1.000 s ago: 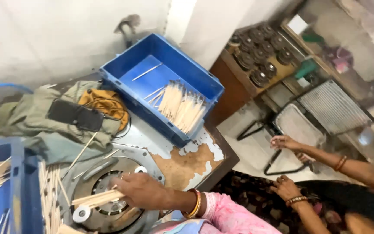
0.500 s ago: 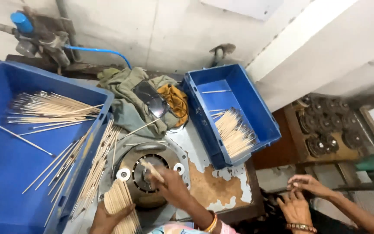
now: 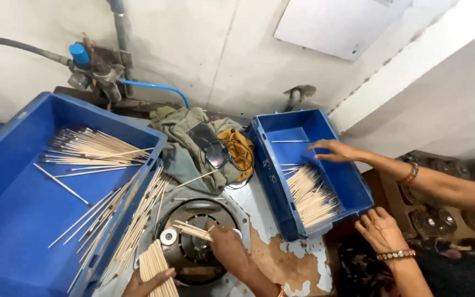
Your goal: Inserting incense sticks into a rotating manufacturing machine for processing.
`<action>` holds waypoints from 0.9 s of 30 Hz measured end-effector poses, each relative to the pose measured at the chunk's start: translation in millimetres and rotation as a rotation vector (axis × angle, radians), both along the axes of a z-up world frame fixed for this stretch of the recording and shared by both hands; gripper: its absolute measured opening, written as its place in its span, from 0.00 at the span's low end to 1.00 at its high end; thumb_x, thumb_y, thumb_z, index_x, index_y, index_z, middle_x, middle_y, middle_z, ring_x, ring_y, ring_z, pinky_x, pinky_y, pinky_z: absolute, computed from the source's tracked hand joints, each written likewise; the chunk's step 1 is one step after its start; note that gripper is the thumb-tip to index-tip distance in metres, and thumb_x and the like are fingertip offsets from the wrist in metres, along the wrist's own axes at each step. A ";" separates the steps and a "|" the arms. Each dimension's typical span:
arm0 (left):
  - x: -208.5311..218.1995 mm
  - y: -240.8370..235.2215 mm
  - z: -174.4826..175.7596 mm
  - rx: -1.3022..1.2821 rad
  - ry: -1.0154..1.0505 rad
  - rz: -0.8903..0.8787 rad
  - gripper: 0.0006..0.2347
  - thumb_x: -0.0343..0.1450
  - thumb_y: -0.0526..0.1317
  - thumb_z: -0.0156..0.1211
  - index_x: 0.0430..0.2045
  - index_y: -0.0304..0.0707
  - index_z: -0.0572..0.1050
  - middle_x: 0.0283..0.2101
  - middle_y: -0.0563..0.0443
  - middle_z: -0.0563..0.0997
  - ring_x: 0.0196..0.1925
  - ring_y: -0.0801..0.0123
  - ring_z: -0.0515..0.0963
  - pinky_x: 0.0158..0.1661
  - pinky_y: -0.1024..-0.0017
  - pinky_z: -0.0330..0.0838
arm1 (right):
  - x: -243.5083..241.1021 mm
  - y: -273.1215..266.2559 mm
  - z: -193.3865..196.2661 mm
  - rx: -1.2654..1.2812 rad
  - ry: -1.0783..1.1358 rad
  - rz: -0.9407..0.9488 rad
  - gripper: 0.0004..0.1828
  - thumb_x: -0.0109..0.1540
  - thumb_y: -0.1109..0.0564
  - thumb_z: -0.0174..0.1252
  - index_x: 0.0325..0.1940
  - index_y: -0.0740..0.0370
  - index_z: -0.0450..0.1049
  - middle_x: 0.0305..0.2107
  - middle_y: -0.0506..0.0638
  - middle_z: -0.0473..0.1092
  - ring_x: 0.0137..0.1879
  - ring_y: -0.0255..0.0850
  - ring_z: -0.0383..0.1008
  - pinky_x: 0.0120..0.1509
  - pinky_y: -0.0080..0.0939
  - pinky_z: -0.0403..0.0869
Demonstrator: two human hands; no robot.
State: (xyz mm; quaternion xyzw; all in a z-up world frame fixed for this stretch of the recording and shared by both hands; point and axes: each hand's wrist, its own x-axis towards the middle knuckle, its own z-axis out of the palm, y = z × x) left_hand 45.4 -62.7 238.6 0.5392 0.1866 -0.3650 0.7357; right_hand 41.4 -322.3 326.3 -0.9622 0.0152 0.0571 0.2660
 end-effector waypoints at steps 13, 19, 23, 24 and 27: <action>-2.5 -3.8 41.3 0.120 -0.631 -0.193 0.18 0.60 0.29 0.76 0.44 0.27 0.82 0.41 0.45 0.87 0.41 0.64 0.88 0.43 0.67 0.83 | -25.1 41.7 65.3 0.473 0.067 0.111 0.11 0.61 0.61 0.59 0.47 0.66 0.74 0.35 0.62 0.75 0.42 0.61 0.78 0.45 0.54 0.74; 0.8 -9.4 22.1 -0.249 -0.510 -0.270 0.20 0.59 0.29 0.78 0.44 0.25 0.79 0.42 0.42 0.86 0.41 0.68 0.85 0.44 0.68 0.81 | -37.4 16.5 101.8 0.344 -0.038 0.351 0.09 0.62 0.59 0.64 0.42 0.65 0.73 0.34 0.61 0.74 0.41 0.62 0.76 0.42 0.56 0.72; 9.6 -3.3 5.6 0.021 -0.119 -0.045 0.28 0.59 0.30 0.76 0.52 0.23 0.67 0.41 0.28 0.84 0.36 0.50 0.88 0.37 0.55 0.85 | -19.8 -3.7 49.5 0.243 -0.129 -0.041 0.10 0.62 0.60 0.58 0.48 0.59 0.76 0.30 0.59 0.75 0.36 0.59 0.78 0.39 0.56 0.74; 9.7 -0.6 8.7 -0.038 0.056 0.028 0.34 0.58 0.29 0.75 0.57 0.27 0.60 0.43 0.27 0.82 0.36 0.44 0.89 0.37 0.50 0.86 | -11.4 -13.1 18.5 0.149 -0.132 -0.078 0.12 0.63 0.61 0.55 0.50 0.58 0.76 0.30 0.60 0.75 0.37 0.60 0.78 0.41 0.57 0.74; -4.8 9.9 16.1 0.009 0.086 0.049 0.35 0.58 0.30 0.73 0.60 0.30 0.61 0.40 0.29 0.81 0.36 0.45 0.87 0.34 0.47 0.84 | -7.8 4.6 5.5 0.027 -0.113 0.080 0.15 0.61 0.64 0.56 0.53 0.62 0.72 0.34 0.64 0.74 0.41 0.64 0.75 0.43 0.61 0.72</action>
